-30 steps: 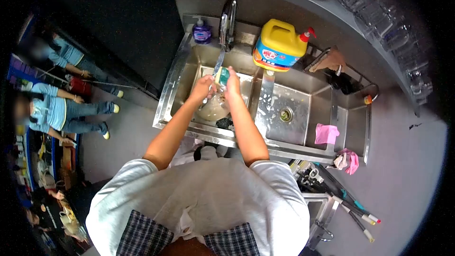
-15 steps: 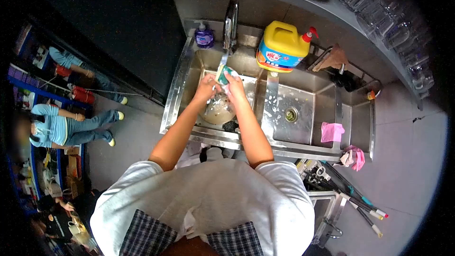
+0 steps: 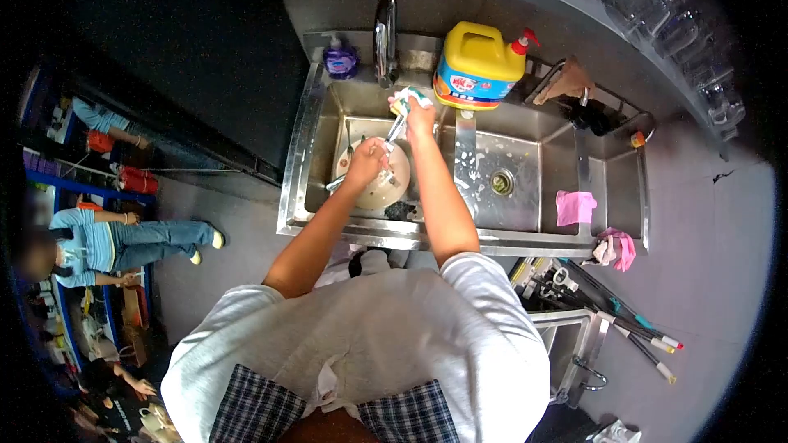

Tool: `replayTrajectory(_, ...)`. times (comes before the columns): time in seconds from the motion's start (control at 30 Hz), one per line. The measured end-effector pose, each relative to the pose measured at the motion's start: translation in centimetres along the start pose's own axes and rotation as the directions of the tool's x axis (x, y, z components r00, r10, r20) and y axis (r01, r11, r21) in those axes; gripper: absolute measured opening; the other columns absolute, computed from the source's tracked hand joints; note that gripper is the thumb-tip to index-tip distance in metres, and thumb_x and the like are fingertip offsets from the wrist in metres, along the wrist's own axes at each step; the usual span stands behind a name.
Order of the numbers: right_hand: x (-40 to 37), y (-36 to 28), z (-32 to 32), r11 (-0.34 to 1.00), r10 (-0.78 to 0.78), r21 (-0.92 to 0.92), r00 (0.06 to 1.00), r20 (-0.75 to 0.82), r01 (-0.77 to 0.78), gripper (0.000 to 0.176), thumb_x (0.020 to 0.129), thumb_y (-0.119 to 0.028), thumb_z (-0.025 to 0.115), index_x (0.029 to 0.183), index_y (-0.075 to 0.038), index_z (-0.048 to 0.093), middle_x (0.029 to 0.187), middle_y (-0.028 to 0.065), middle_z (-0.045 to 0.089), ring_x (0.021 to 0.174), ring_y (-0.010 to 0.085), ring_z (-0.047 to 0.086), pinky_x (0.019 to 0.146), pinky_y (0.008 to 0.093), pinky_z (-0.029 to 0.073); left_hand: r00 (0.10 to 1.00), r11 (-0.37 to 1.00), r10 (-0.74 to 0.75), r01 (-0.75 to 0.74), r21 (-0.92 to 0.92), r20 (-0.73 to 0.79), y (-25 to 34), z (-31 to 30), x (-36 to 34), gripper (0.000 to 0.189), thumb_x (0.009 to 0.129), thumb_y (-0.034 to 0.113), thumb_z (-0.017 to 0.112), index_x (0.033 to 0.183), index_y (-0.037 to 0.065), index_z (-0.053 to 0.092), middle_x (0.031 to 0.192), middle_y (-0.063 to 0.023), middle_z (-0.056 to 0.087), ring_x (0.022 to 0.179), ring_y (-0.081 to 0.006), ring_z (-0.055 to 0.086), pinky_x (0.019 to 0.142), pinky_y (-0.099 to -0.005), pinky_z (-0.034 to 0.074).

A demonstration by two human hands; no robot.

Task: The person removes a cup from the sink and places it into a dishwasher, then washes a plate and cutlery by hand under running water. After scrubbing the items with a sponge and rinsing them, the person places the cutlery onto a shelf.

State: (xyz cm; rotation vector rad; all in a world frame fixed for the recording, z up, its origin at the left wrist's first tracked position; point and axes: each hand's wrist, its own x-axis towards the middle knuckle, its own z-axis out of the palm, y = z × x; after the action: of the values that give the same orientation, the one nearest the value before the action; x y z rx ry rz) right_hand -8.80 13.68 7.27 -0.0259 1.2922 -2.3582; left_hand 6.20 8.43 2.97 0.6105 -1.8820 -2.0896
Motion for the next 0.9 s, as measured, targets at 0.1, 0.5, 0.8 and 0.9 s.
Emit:
replayTrajectory(0.1,-2.3,0.6,-0.3,0.991,0.105,0.072,0.991,0.088,-0.112,0.026,0.090,-0.003,0.045,0.109,0.015,0.047,0.102,0.0239,0.060,0.089,0.0344,0.063,0.072,0.0377,0.055,0.997,0.998,-0.062,0.063,0.021,-0.034,0.6,-0.1,0.2,0.010,0.090,0.012,0.048,0.086,0.005,0.055,0.062,-0.0025,0.057,0.054,-0.0096,0.049,0.053,-0.0243,0.039)
replayTrajectory(0.5,0.9,-3.2,-6.2,0.980,-0.062,-0.200,0.954,-0.293,0.002,0.027,0.087,-0.013,0.050,0.106,0.006,0.050,0.089,0.0178,0.061,0.075,0.0334,0.065,0.059,0.0357,0.055,0.945,0.944,-0.323,0.318,-0.089,-0.052,1.3,-2.8,-2.2,0.006,0.088,0.016,0.051,0.086,0.011,0.052,0.057,0.0013,0.046,0.049,-0.0089,0.042,0.040,-0.0238,0.030)
replayTrajectory(0.8,-3.8,-1.4,-19.8,0.084,-0.145,-0.960,0.949,-0.278,-0.268,0.043,0.069,-0.029,0.069,0.097,0.001,0.062,0.093,0.0251,0.063,0.090,0.0375,0.061,0.079,0.0424,0.047,0.875,0.859,-0.401,0.462,-0.220,0.273,1.9,-3.1,-0.7,0.025,0.094,0.032,0.046,0.096,0.010,0.058,0.054,0.0038,0.036,0.043,-0.0081,0.037,0.039,-0.0253,0.031)
replayTrajectory(0.9,-4.5,-1.4,-19.4,0.018,-0.257,-0.986,0.953,-0.163,-0.164,0.038,0.071,-0.024,0.068,0.097,0.001,0.058,0.092,0.0239,0.063,0.088,0.0378,0.061,0.078,0.0434,0.048,0.858,0.872,-0.372,0.454,-0.183,0.354,0.6,-3.1,0.1,0.033,0.097,0.032,0.038,0.102,0.008,0.060,0.059,-0.0003,0.045,0.046,-0.0124,0.044,0.043,-0.0272,0.041)
